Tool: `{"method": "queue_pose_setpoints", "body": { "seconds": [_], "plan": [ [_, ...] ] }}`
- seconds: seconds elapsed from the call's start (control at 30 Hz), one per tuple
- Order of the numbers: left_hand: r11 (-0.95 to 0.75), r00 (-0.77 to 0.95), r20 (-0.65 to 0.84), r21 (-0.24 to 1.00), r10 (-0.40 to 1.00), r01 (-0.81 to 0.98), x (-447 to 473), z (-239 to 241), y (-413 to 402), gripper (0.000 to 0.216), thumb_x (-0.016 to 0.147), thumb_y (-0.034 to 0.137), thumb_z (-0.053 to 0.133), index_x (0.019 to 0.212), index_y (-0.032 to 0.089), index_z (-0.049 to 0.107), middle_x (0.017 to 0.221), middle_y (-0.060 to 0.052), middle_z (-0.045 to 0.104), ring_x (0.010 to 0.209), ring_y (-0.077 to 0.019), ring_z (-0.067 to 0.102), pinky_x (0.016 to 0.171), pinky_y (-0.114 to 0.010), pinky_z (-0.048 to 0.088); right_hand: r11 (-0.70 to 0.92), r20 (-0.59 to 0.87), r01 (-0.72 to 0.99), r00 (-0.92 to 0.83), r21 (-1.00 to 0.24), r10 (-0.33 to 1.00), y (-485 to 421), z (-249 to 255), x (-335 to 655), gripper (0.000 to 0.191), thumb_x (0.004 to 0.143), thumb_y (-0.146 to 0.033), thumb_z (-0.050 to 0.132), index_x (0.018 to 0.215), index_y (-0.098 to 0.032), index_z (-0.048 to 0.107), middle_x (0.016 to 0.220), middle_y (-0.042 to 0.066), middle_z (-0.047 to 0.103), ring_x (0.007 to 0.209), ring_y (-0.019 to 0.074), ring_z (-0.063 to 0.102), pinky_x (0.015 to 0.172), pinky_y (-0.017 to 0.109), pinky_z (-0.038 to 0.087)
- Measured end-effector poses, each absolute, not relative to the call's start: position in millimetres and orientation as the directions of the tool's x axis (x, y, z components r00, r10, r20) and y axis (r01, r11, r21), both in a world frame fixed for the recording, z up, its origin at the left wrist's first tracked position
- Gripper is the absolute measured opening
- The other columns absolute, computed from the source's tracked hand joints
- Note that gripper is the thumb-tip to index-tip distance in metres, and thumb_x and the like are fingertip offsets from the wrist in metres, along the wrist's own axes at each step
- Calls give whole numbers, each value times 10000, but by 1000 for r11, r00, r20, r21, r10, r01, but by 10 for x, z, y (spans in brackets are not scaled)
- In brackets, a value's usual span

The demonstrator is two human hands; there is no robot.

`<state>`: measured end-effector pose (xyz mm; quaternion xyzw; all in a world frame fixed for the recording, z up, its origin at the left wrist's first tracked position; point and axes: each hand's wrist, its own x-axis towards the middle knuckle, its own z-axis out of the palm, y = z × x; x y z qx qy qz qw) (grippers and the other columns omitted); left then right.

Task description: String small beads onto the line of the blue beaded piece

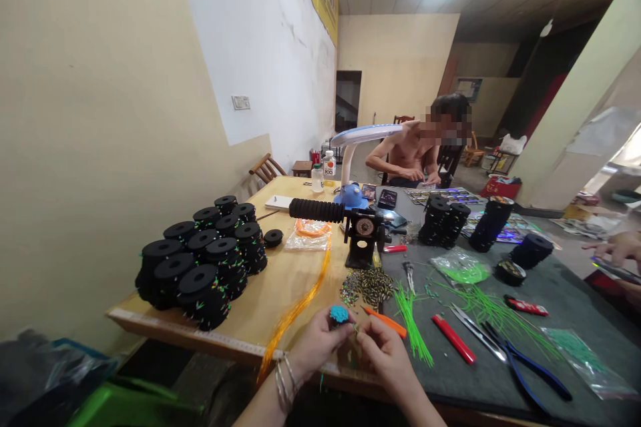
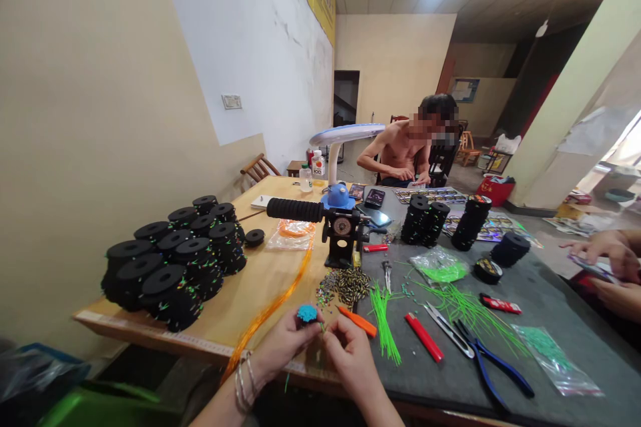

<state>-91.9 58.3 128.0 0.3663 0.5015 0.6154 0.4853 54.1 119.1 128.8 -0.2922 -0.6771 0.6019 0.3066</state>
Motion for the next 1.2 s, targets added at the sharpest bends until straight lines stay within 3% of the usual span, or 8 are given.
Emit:
{"method": "queue_pose_setpoints", "body": {
  "seconds": [0.2,0.37,0.53,0.87,1.2],
  "plan": [
    [15,-243,-75,971,967,-239,-913,1313,567,433,589,500,825,800,159,662,584,73,494,537,-92,361,536,-232,312,109,48,56,-639,-992,767,1196,1298,525,318,757,-481,605,662,-204,480,560,-51,430,495,110,408,467,222,337],
    [7,-241,-63,974,969,-227,-915,1340,565,406,578,463,840,770,153,661,578,71,496,544,-93,388,542,-228,333,103,41,62,-636,-993,771,1201,1306,517,321,769,-481,598,660,-207,471,548,-55,439,482,105,391,463,222,324],
    [19,-259,-79,974,963,-224,-915,1320,583,398,572,432,839,750,151,620,574,74,504,508,-83,387,512,-224,332,193,88,95,-641,-977,763,1211,1300,552,301,796,-460,591,670,-199,509,583,-39,478,530,121,437,520,230,361],
    [4,-287,6,999,958,32,-967,1403,550,255,647,349,764,658,164,588,596,49,518,594,-126,454,588,-243,379,299,138,158,-627,-941,767,1235,1239,568,246,818,-412,595,699,-198,576,644,-2,569,624,162,510,583,245,390],
    [19,-281,-2,998,960,57,-996,1418,597,236,589,309,800,621,149,629,581,27,575,587,-133,494,594,-251,402,341,154,173,-649,-924,745,1222,1248,550,202,836,-343,549,728,-180,603,634,-3,573,602,152,503,574,243,381]
  ]
}}
